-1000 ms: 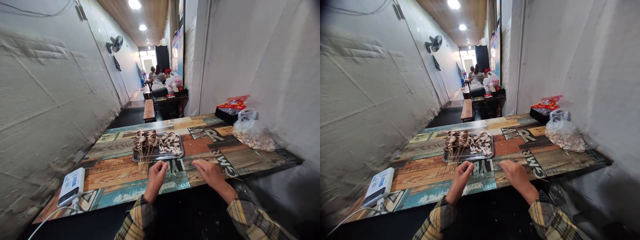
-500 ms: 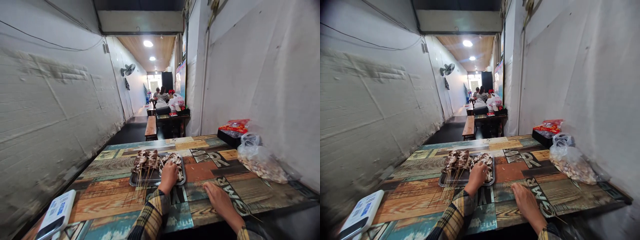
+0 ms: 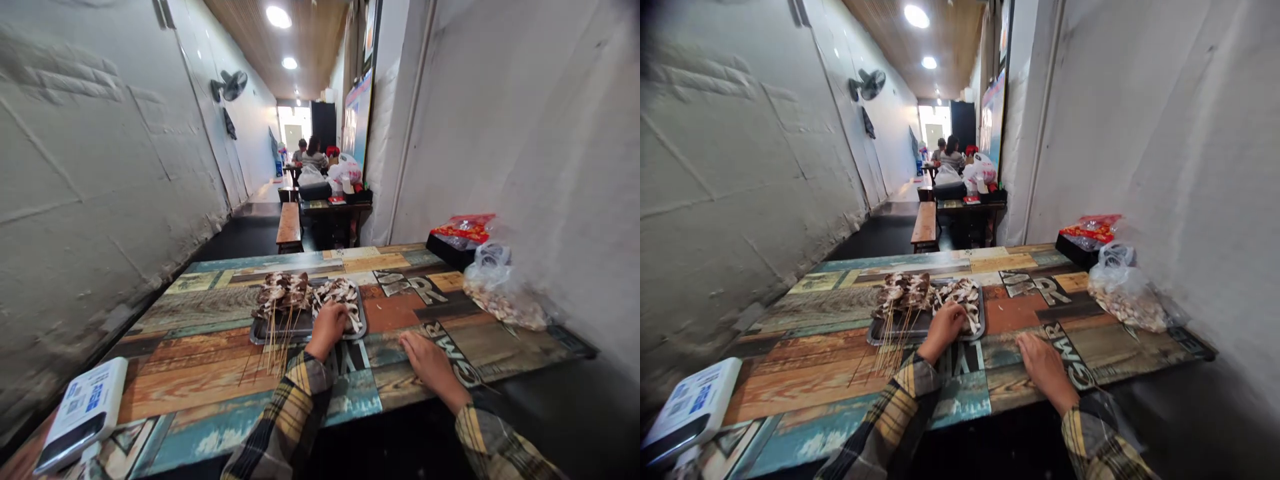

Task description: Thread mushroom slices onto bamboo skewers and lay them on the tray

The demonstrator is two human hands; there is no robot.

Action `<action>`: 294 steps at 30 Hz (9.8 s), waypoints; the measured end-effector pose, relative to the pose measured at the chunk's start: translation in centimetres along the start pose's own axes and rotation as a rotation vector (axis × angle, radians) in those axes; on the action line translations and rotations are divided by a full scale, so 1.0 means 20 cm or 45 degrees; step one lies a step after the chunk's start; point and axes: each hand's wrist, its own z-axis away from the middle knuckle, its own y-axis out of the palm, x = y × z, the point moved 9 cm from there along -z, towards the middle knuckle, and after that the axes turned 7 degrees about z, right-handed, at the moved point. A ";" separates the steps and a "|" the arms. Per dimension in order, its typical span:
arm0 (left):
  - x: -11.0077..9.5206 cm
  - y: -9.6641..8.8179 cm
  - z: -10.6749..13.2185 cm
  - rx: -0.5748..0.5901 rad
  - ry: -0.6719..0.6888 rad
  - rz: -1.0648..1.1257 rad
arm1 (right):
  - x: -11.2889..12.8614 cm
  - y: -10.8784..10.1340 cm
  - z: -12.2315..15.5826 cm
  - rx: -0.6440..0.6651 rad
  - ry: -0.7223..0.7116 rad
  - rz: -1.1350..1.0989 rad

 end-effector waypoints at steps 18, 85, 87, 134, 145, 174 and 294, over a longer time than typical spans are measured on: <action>-0.09 -0.02 0.01 0.011 0.112 -0.221 | -0.06 -0.24 -0.35 -0.048 0.566 -1.379; 0.13 -0.06 0.09 -0.405 -0.771 1.737 | 0.44 0.15 -0.53 0.352 0.074 -1.417; 0.13 -0.06 0.09 -0.406 -0.769 1.724 | 0.44 0.15 -0.53 0.356 0.077 -1.414; 0.09 -0.03 0.07 -0.229 -0.638 1.312 | 0.45 0.10 -0.55 0.150 0.096 -1.281; 0.16 -0.12 0.07 -0.373 -0.605 1.203 | 0.23 0.17 -0.58 0.090 0.402 -1.593; 0.19 -0.07 0.06 -0.357 -0.693 1.614 | 0.40 0.18 -0.55 0.393 0.220 -1.592; 0.13 -0.19 0.07 -0.577 -0.479 1.171 | 0.43 0.20 -0.53 0.356 0.129 -1.267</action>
